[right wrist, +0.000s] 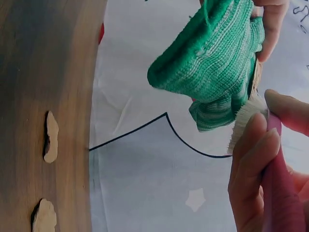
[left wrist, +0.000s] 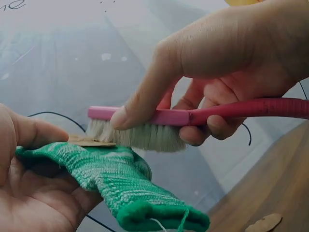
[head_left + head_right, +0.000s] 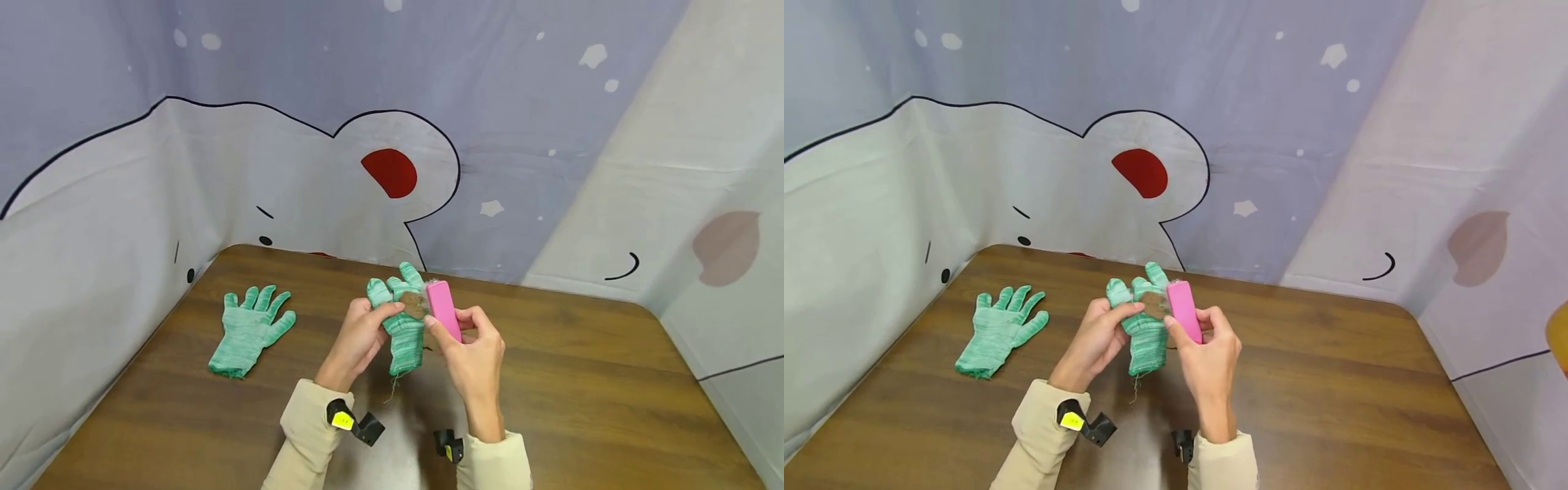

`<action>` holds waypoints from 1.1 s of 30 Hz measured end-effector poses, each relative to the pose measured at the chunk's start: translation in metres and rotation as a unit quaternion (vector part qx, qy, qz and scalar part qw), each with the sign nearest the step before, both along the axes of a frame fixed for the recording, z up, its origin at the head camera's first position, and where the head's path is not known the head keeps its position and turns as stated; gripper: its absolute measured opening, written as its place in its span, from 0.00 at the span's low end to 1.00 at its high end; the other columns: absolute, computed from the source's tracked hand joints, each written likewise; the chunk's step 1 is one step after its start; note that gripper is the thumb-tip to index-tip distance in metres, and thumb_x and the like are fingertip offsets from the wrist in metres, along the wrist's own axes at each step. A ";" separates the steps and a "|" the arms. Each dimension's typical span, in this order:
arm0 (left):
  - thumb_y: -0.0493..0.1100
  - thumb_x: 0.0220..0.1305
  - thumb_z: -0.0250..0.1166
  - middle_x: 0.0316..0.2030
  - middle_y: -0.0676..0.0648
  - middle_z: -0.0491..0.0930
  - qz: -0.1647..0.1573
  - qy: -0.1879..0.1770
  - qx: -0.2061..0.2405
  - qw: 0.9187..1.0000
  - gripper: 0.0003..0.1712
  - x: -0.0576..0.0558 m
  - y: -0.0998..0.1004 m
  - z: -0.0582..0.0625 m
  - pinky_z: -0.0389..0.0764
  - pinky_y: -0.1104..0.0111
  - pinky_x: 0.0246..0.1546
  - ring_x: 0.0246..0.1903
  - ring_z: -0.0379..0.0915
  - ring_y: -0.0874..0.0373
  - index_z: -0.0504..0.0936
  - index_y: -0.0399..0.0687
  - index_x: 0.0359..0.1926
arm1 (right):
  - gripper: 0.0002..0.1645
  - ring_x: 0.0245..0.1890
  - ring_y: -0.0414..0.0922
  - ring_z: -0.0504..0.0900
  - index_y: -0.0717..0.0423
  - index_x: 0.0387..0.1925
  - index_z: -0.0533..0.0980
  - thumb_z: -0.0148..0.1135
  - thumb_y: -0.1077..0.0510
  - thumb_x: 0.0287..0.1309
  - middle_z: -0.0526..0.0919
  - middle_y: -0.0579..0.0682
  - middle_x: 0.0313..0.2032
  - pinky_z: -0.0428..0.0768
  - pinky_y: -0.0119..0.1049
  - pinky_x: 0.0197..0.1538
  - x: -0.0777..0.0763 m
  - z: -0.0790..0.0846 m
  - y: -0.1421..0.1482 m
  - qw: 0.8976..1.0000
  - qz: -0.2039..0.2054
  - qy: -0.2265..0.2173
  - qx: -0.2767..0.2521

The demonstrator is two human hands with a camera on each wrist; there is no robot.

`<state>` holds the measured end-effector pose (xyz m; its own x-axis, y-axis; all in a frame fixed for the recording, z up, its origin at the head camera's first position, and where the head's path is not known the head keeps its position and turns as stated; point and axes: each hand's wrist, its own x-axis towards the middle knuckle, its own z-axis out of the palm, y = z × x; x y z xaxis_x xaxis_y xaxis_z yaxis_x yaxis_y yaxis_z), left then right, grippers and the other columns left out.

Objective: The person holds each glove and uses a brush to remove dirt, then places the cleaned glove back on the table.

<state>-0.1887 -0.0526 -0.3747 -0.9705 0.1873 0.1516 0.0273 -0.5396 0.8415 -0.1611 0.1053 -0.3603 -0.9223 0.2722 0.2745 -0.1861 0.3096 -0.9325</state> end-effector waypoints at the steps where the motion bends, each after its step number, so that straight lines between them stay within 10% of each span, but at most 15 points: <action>1: 0.32 0.62 0.54 0.33 0.47 0.78 -0.005 0.003 0.005 1.000 0.05 0.000 -0.001 0.000 0.78 0.67 0.38 0.34 0.75 0.60 0.75 0.33 0.36 | 0.21 0.14 0.46 0.79 0.53 0.31 0.76 0.76 0.47 0.37 0.76 0.54 0.28 0.78 0.38 0.18 0.000 0.000 0.001 1.000 0.007 -0.007 -0.015; 12: 0.32 0.63 0.53 0.35 0.47 0.76 -0.016 -0.009 0.034 0.999 0.03 -0.002 -0.004 -0.001 0.75 0.68 0.37 0.36 0.72 0.60 0.72 0.35 0.36 | 0.19 0.12 0.46 0.77 0.59 0.33 0.75 0.73 0.54 0.43 0.76 0.55 0.27 0.74 0.35 0.13 -0.002 0.005 0.011 0.984 0.073 -0.033 -0.156; 19: 0.33 0.64 0.52 0.35 0.47 0.74 -0.013 -0.015 0.010 1.000 0.05 -0.002 0.002 -0.003 0.76 0.68 0.39 0.37 0.72 0.59 0.71 0.33 0.37 | 0.18 0.12 0.47 0.76 0.60 0.35 0.75 0.72 0.57 0.44 0.75 0.57 0.29 0.75 0.37 0.15 0.005 0.011 -0.005 0.991 0.103 0.007 -0.082; 33: 0.32 0.67 0.47 0.34 0.49 0.74 -0.031 -0.021 0.049 0.998 0.08 -0.001 -0.005 0.002 0.76 0.69 0.41 0.37 0.72 0.61 0.73 0.38 0.37 | 0.22 0.24 0.44 0.83 0.55 0.38 0.78 0.73 0.48 0.42 0.83 0.52 0.37 0.77 0.31 0.23 0.001 -0.002 -0.016 0.997 0.033 0.058 0.032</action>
